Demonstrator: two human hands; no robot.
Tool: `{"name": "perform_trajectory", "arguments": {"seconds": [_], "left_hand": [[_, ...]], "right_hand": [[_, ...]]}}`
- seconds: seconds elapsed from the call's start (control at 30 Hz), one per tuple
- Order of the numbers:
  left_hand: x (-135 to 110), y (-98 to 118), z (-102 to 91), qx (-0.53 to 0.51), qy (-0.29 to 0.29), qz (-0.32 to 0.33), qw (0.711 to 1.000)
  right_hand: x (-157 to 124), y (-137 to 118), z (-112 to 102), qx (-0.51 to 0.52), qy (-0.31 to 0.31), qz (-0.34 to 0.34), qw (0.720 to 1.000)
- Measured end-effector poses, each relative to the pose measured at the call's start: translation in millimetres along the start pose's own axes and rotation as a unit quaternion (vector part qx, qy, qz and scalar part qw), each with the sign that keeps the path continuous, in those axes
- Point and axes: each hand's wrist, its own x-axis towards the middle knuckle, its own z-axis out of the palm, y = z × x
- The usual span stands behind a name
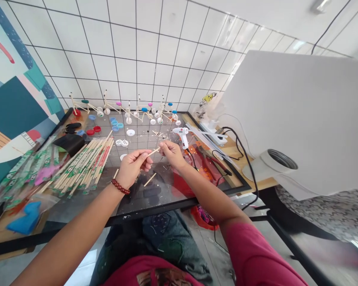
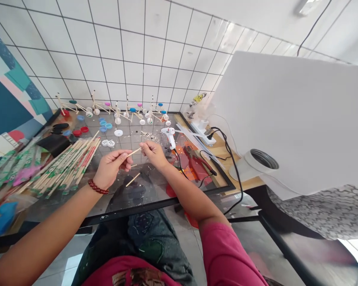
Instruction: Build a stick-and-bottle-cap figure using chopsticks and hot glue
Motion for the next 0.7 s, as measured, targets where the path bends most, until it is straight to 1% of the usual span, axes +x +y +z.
{"name": "perform_trajectory", "arguments": {"seconds": [0.2, 0.3, 0.37, 0.47, 0.53, 0.6, 0.63, 0.67, 0.7], "left_hand": [[11.4, 5.5, -7.3, -0.011, 0.063, 0.029, 0.998], [14.7, 8.1, -10.8, -0.007, 0.088, 0.041, 0.995], [16.0, 7.9, -12.4, 0.007, 0.098, 0.041, 0.994], [18.7, 10.2, -16.0, 0.039, 0.115, 0.040, 0.992], [20.9, 17.9, -22.1, 0.057, 0.134, 0.054, 0.988], [21.0, 31.3, -33.2, 0.060, 0.175, 0.096, 0.978], [19.1, 39.4, -40.4, 0.078, 0.198, 0.115, 0.970], [15.4, 47.8, -48.3, 0.112, 0.222, 0.128, 0.960], [10.0, 55.7, -56.5, 0.169, 0.238, 0.129, 0.948]], "right_hand": [[2.4, 2.0, 8.7, 0.007, 0.024, -0.048, 0.999], [1.2, 2.7, 10.9, 0.006, 0.026, -0.054, 0.998], [0.2, 4.5, 10.3, 0.006, 0.018, -0.052, 0.998], [-0.3, 7.5, 4.5, 0.009, -0.011, -0.050, 0.999], [0.5, 7.8, -3.0, 0.015, -0.014, -0.050, 0.999], [1.7, 5.6, -12.2, 0.022, -0.011, -0.056, 0.998], [2.3, 3.7, -16.8, 0.023, -0.022, -0.063, 0.998], [2.8, 1.5, -20.9, 0.022, -0.045, -0.071, 0.996], [3.0, -0.8, -24.3, 0.020, -0.074, -0.079, 0.994]]}}
